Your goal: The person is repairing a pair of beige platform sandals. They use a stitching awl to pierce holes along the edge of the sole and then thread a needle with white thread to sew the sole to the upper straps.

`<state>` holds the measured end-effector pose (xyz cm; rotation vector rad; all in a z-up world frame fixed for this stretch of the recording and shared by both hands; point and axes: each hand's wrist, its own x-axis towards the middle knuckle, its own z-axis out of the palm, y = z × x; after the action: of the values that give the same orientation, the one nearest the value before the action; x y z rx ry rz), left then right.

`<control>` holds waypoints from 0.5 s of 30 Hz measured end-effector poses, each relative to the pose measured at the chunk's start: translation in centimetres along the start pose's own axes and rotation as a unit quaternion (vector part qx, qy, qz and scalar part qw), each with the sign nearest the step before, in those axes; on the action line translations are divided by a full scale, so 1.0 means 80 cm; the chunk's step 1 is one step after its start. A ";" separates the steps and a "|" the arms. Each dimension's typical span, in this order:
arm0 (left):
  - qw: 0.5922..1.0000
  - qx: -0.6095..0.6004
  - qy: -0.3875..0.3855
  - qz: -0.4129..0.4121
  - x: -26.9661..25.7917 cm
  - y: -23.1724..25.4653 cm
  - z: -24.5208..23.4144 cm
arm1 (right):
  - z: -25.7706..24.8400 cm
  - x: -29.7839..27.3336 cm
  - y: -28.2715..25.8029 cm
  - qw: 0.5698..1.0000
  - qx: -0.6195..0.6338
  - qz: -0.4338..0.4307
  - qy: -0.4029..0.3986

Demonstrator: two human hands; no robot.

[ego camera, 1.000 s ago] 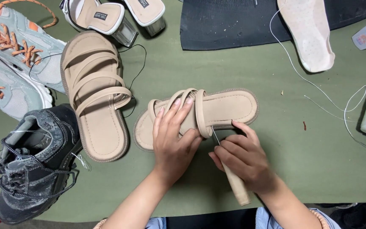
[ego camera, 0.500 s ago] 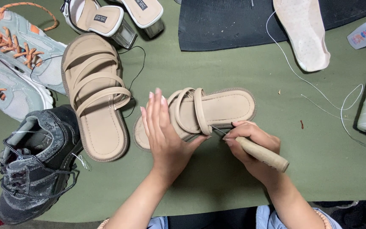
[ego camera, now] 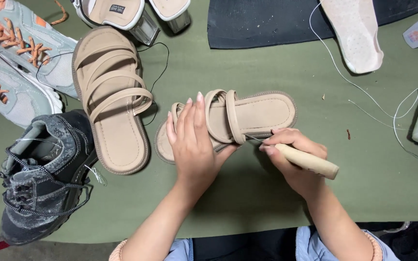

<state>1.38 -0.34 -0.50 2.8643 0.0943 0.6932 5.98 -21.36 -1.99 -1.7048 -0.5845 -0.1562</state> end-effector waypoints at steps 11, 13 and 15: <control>0.986 -0.139 0.079 -0.048 -0.005 0.005 -0.007 | -0.065 -0.010 0.007 0.941 -0.322 -0.013 0.108; 0.974 -0.190 0.104 -0.063 -0.004 0.005 -0.018 | -0.078 -0.011 0.020 0.918 -0.394 -0.008 0.046; 0.974 -0.193 0.099 -0.069 -0.002 0.007 -0.030 | -0.088 -0.011 0.030 0.890 -0.455 0.002 -0.006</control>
<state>0.13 -0.46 1.64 2.3899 0.1645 0.8614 7.84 -28.54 -2.85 -2.6166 -0.5501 -0.4733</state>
